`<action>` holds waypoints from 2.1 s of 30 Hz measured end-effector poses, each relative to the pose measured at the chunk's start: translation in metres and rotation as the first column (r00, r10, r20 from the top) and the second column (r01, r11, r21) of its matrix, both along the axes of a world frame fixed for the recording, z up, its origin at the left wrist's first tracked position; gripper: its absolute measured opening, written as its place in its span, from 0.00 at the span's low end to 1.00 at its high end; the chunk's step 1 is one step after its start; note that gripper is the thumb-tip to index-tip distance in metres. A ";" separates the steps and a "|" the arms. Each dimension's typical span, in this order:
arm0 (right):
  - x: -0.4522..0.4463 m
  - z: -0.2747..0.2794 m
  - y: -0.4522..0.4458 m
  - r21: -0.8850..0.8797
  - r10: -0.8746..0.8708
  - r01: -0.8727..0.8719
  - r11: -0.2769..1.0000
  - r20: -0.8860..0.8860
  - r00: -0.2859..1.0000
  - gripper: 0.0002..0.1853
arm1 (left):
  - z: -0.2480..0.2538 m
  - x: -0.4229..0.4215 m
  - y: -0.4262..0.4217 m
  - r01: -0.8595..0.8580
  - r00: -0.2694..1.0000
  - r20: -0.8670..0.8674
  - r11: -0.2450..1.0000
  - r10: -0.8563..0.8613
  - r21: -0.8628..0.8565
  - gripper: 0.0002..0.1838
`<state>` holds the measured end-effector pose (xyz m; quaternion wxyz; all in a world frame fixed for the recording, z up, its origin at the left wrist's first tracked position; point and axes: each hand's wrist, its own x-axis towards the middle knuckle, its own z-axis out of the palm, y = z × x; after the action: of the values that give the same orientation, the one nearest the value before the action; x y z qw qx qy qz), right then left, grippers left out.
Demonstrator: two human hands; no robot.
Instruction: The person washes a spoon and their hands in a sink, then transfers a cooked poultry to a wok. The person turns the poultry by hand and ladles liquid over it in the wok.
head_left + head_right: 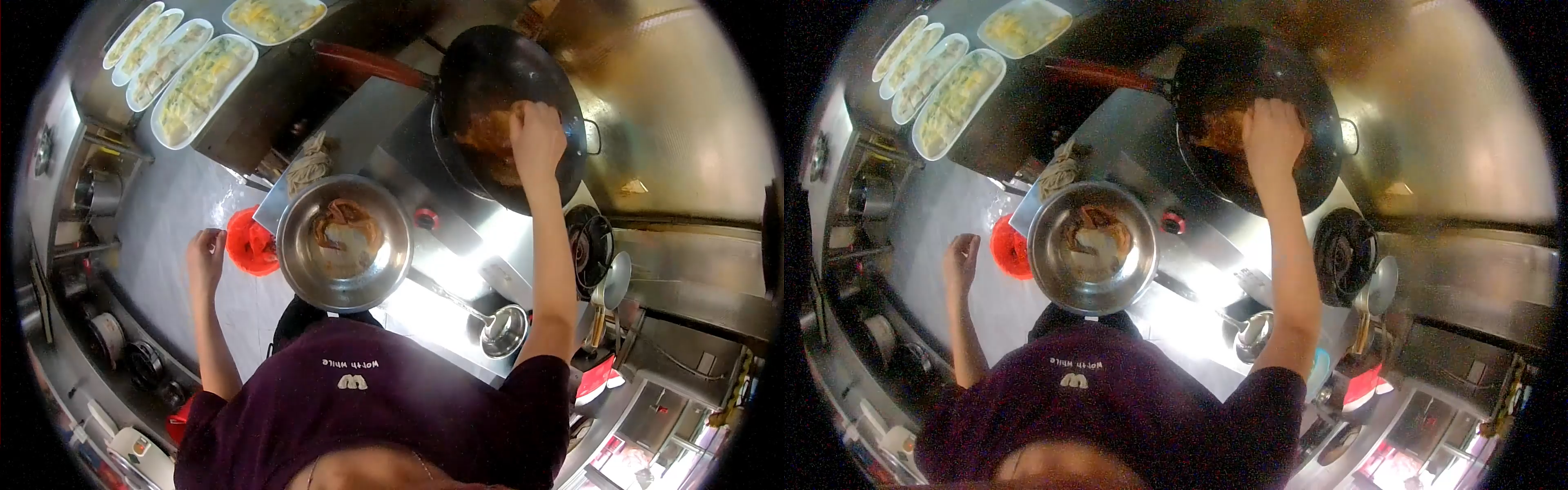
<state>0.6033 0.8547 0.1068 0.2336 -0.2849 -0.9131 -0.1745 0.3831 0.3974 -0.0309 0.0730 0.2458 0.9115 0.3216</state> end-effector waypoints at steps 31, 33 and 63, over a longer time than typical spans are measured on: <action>0.304 -0.015 -0.140 -0.245 -0.626 0.578 0.778 -0.369 0.687 0.09 | 0.114 0.111 0.374 0.730 0.335 -0.456 0.533 -0.825 -0.427 0.12; 0.320 -0.023 -0.148 -0.278 -0.680 0.623 0.731 -0.369 0.634 0.10 | 0.104 0.120 0.407 0.626 0.369 -0.368 0.521 -0.853 -0.580 0.15; 0.386 -0.063 -0.162 -0.336 -0.770 0.702 0.627 -0.404 0.494 0.08 | 0.226 0.218 0.488 0.174 -0.034 -0.325 0.314 -0.945 -0.933 0.12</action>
<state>0.9889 0.6926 0.0437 0.3513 -0.6967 -0.6145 -0.1165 0.6015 0.8858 0.1952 -0.2173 0.7233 0.5841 -0.2973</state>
